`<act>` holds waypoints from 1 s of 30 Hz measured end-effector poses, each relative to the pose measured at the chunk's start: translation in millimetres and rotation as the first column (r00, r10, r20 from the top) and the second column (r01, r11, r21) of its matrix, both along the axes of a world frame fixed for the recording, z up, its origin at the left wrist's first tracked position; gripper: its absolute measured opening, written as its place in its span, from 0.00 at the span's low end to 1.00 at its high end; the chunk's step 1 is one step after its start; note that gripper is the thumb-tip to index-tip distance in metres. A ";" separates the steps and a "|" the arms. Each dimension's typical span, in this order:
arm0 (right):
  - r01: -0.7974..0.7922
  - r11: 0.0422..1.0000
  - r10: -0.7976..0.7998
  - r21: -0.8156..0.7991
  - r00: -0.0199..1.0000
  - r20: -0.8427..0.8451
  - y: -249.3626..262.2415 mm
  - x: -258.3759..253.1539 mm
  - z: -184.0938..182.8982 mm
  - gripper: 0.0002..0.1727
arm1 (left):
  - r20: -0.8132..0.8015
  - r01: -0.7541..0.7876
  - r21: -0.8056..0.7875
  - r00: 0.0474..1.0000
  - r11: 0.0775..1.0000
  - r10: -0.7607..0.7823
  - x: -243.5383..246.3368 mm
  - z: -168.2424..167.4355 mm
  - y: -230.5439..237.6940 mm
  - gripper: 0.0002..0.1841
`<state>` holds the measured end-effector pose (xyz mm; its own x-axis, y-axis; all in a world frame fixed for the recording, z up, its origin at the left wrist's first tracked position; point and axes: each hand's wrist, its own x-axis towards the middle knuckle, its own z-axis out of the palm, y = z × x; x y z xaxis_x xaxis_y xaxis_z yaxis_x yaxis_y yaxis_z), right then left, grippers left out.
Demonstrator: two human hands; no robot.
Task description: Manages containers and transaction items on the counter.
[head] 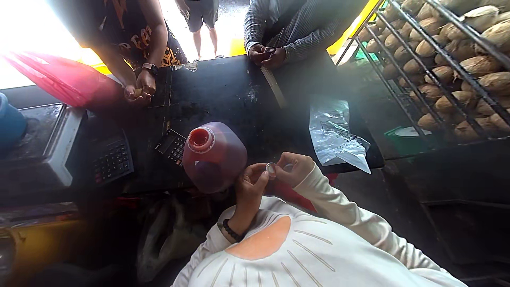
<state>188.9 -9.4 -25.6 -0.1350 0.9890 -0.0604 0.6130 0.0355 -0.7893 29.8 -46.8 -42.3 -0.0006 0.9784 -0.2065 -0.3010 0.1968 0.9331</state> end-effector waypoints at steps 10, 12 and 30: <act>-0.090 0.948 0.069 0.304 0.995 0.078 -7.6 4.0 -9.0 0.08 | -0.141 0.010 0.007 0.990 1.000 -0.009 1.9 -2.3 1.6 0.07; -0.106 0.940 0.086 0.325 0.994 0.075 -7.0 6.6 -11.1 0.07 | -0.139 0.011 0.024 0.990 1.000 -0.007 2.5 -4.1 1.8 0.07; -0.449 0.785 0.538 0.426 0.835 -0.112 16.8 44.1 -36.2 0.20 | -0.067 0.112 -0.100 0.991 0.989 -0.119 2.0 -1.3 9.5 0.06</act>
<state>233.1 7.4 -61.8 -0.5760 0.7226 0.3822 0.2455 0.5989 -0.7622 31.8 -37.3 -43.6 0.0931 0.9485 -0.3028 -0.2035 0.3158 0.9268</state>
